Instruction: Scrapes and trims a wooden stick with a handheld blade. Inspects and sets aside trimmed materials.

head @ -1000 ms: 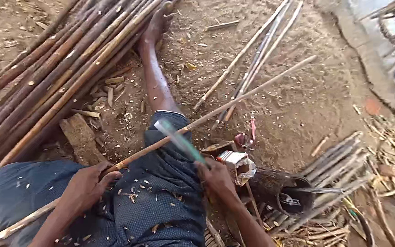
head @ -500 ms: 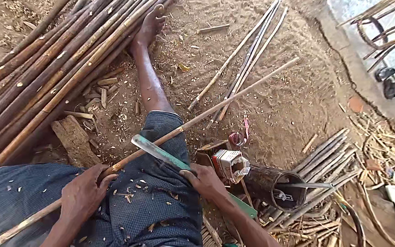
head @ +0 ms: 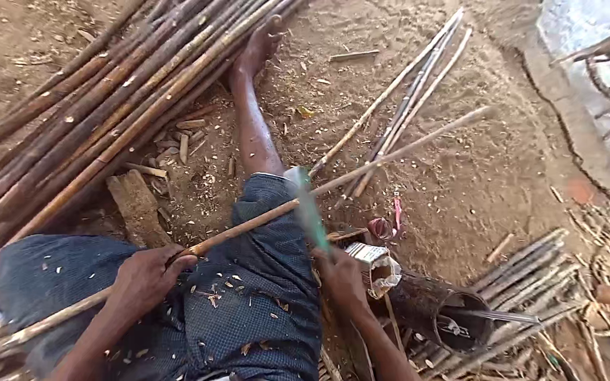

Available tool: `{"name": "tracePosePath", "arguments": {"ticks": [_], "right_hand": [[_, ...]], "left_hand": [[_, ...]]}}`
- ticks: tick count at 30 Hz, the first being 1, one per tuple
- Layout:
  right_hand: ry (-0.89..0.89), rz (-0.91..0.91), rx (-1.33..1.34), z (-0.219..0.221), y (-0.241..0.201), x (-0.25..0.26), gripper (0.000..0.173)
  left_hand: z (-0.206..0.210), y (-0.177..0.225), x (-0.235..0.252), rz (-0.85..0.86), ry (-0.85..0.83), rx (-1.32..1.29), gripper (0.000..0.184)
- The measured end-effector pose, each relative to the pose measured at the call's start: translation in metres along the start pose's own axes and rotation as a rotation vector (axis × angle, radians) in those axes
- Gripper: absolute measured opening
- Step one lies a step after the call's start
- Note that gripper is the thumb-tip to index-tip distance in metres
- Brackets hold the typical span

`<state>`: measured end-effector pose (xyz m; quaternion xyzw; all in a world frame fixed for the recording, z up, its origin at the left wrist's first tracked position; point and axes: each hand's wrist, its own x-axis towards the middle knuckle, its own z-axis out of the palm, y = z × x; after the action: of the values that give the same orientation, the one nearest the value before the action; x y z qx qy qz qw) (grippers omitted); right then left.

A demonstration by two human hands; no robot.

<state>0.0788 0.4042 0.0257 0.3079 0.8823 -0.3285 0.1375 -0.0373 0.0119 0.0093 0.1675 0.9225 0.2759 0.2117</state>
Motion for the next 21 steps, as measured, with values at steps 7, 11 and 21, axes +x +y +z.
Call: {"name": "tracePosePath", "arguments": {"ticks": [7, 11, 21], "right_hand": [[0.08, 0.117, 0.119, -0.009, 0.008, 0.007, 0.058], [-0.045, 0.029, -0.017, -0.006, -0.006, -0.005, 0.048], [0.128, 0.087, 0.17, -0.015, 0.014, 0.018, 0.055]], "left_hand": [[0.0, -0.006, 0.006, -0.011, -0.09, -0.033, 0.043], [-0.008, -0.007, 0.011, -0.021, -0.164, -0.075, 0.039], [-0.019, -0.002, 0.024, -0.043, -0.346, -0.237, 0.029]]}}
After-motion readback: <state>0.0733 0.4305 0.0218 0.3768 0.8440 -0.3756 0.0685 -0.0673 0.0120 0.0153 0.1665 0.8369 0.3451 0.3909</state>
